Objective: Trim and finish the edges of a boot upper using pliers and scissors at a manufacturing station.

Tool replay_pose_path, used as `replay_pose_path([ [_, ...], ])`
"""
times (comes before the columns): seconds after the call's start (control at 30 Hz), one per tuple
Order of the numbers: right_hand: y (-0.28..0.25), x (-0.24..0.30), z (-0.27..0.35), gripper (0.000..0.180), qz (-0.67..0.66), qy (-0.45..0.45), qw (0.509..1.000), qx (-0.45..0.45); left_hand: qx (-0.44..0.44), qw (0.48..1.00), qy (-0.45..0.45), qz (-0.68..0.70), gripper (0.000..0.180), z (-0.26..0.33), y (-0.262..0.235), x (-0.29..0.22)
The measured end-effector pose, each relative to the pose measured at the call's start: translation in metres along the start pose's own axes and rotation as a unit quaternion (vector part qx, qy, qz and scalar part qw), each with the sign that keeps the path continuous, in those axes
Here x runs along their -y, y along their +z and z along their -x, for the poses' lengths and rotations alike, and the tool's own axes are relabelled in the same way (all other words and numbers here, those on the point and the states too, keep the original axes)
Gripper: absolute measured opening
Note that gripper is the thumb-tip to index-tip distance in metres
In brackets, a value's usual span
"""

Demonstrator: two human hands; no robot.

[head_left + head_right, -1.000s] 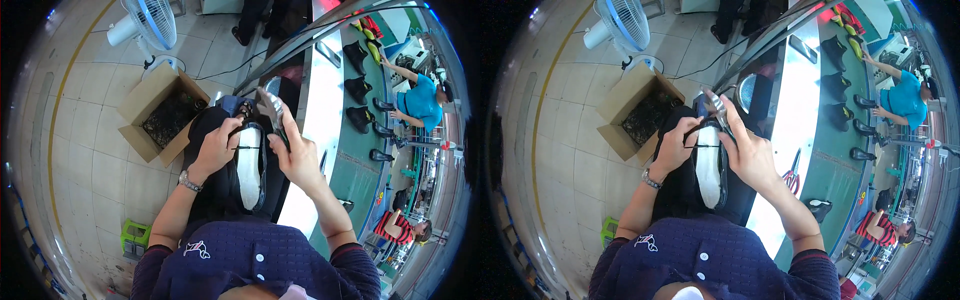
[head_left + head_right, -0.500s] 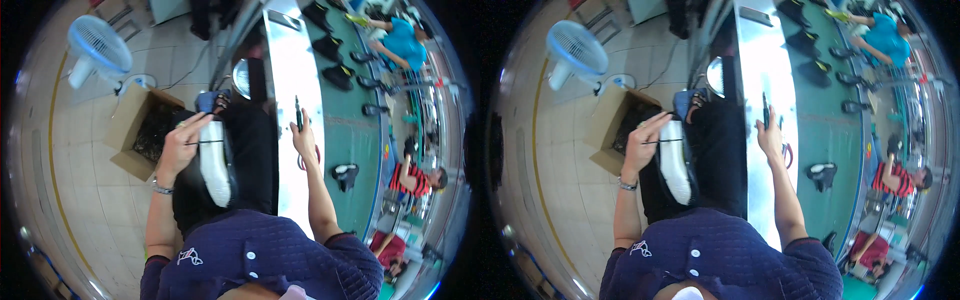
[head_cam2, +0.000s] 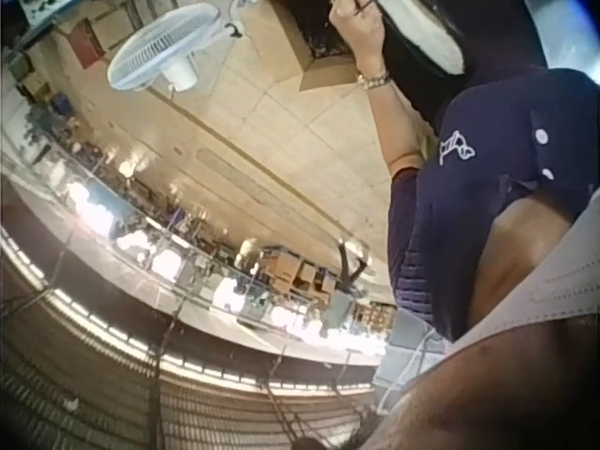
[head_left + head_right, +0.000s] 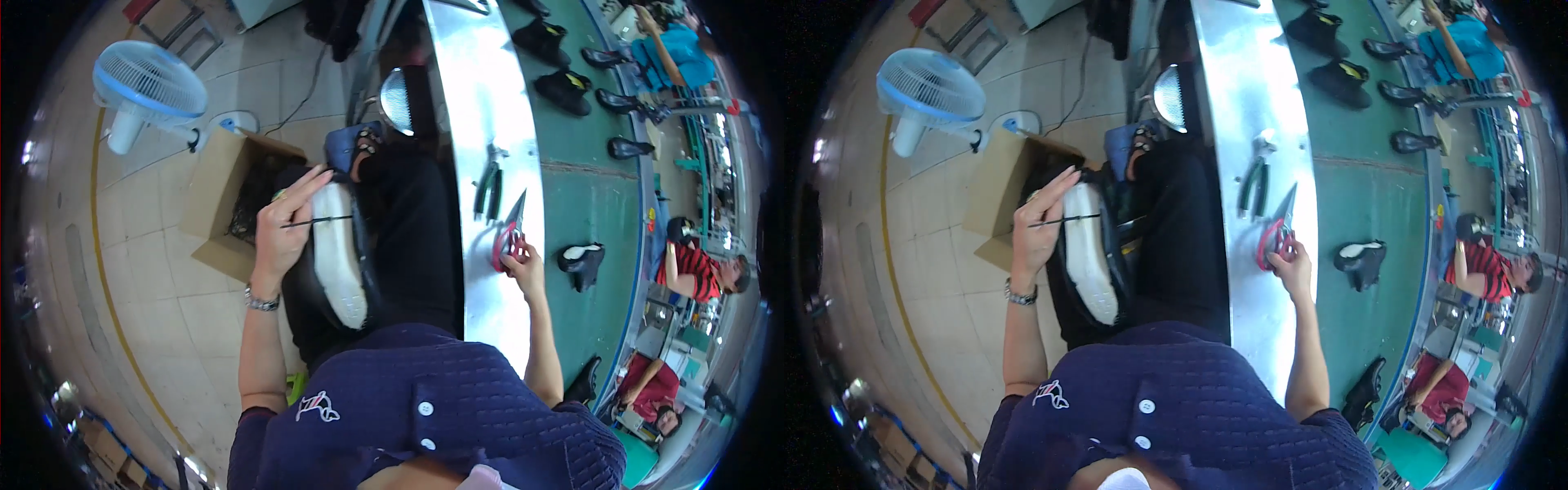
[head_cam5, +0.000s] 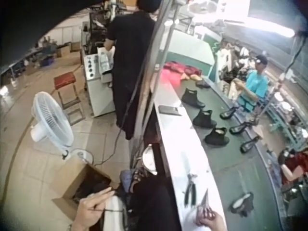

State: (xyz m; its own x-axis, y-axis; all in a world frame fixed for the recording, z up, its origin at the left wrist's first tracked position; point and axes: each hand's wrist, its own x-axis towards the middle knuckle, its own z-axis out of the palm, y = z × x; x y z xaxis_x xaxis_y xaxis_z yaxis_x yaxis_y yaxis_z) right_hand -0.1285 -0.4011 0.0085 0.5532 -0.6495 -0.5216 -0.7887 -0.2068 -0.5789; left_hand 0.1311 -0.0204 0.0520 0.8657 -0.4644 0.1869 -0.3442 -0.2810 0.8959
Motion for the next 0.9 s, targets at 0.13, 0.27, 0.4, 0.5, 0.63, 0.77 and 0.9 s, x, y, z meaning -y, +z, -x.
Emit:
replay_pose_path([
  [0.13,0.012,0.065,0.063,0.043,-0.346,0.073,0.924,0.148,-0.092,0.986,-0.138,0.034,0.032,0.007,0.022,-0.008],
  [0.27,0.029,0.116,0.100,0.081,-0.312,0.038,0.868,0.384,-0.182,0.966,-0.133,0.126,0.044,0.029,0.035,-0.011],
  [0.4,0.039,0.147,0.115,0.099,-0.302,0.096,0.812,0.490,-0.166,0.985,-0.028,-0.035,0.038,0.042,0.039,-0.030],
  [0.5,0.047,0.168,0.118,0.101,-0.196,0.086,0.811,0.545,-0.188,0.981,-0.043,-0.039,0.026,0.045,0.046,-0.032],
  [0.63,0.074,0.177,0.129,0.085,-0.251,0.073,0.827,0.498,-0.244,0.969,-0.023,-0.018,0.016,0.050,0.057,-0.025],
  [0.77,0.094,0.183,0.138,0.059,-0.165,0.078,0.890,0.418,-0.243,0.968,-0.048,-0.036,0.010,0.054,0.054,-0.026],
  [0.9,0.105,0.156,0.140,0.058,-0.160,-0.002,0.912,0.377,-0.241,0.968,0.005,-0.063,0.011,0.054,0.058,-0.023],
])
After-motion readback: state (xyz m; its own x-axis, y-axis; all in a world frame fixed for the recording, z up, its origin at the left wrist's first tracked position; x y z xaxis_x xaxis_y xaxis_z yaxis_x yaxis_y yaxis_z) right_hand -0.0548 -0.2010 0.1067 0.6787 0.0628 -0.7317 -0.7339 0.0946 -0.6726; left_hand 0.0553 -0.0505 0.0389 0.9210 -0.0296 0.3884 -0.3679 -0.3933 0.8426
